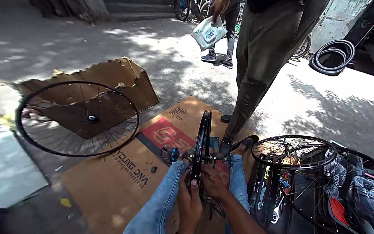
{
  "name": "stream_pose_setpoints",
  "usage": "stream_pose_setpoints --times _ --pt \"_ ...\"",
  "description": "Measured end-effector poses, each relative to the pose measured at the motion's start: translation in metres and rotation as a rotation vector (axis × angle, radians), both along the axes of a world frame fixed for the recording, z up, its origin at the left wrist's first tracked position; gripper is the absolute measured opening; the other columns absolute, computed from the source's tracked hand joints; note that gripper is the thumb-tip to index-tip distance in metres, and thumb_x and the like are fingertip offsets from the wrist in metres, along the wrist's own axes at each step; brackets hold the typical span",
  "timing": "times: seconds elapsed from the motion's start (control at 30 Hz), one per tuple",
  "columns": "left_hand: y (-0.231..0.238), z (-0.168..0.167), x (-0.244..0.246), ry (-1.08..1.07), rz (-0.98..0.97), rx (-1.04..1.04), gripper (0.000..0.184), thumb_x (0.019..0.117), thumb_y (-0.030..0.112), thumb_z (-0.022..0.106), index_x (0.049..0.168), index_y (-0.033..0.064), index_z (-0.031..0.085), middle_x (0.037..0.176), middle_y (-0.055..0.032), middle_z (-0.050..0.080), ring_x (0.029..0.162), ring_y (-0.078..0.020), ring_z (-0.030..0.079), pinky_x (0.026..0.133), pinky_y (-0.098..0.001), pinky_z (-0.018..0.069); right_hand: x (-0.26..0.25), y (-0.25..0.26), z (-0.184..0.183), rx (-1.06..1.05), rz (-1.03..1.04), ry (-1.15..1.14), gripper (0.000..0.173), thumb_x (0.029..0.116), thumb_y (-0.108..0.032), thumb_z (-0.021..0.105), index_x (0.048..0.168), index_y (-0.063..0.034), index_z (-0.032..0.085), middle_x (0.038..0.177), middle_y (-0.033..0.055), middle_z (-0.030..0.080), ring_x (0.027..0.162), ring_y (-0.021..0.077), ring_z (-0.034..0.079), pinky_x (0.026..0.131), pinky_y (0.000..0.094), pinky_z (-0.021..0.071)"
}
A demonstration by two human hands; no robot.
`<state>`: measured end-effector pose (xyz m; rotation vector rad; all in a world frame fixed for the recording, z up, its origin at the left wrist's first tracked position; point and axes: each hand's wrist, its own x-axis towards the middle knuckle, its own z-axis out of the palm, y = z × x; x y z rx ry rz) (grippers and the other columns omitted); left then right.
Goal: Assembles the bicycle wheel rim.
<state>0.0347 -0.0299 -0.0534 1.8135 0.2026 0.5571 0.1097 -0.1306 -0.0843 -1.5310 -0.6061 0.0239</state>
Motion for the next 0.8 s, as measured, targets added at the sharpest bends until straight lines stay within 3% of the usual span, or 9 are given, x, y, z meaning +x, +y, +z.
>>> stream_pose_setpoints --times 0.17,0.4,0.63,0.8 --pt "0.002 -0.005 -0.003 0.007 0.003 0.040 0.072 0.1065 0.052 0.034 0.143 -0.0091 0.046 0.138 -0.0227 0.055 0.122 -0.0175 0.059 0.102 -0.0308 0.0510 -0.001 -0.003 -0.002 0.002 0.027 0.038 0.031 0.1056 -0.016 0.049 0.121 0.0022 0.069 0.127 0.0145 0.067 0.123 0.0187 0.061 0.109 0.0397 0.0477" --pt "0.002 -0.008 -0.002 -0.072 0.009 0.060 0.067 0.1070 0.048 0.038 0.140 -0.0097 0.049 0.134 -0.0198 0.059 0.119 -0.0147 0.061 0.100 -0.0288 0.0529 0.000 -0.009 0.000 -0.025 0.033 -0.069 0.032 0.1066 -0.018 0.050 0.120 0.0021 0.071 0.123 0.0142 0.070 0.120 0.0175 0.064 0.109 0.0390 0.0488" --pt "0.006 -0.019 -0.009 -0.054 -0.001 0.086 0.066 0.1082 0.048 0.034 0.142 -0.0060 0.050 0.138 -0.0176 0.059 0.124 -0.0186 0.061 0.105 -0.0375 0.0525 -0.005 -0.006 -0.007 0.003 0.011 -0.070 0.030 0.1022 -0.012 0.050 0.114 0.0029 0.072 0.118 0.0136 0.072 0.116 0.0182 0.065 0.106 0.0395 0.0509" --pt "-0.002 -0.018 -0.011 -0.008 -0.008 0.062 0.061 0.1086 0.046 0.034 0.146 0.0004 0.050 0.148 -0.0168 0.053 0.135 -0.0211 0.054 0.112 -0.0406 0.0470 -0.003 -0.015 -0.004 -0.019 0.031 -0.025 0.031 0.0993 -0.013 0.052 0.114 0.0080 0.070 0.115 0.0137 0.072 0.111 0.0116 0.067 0.102 0.0299 0.0541"
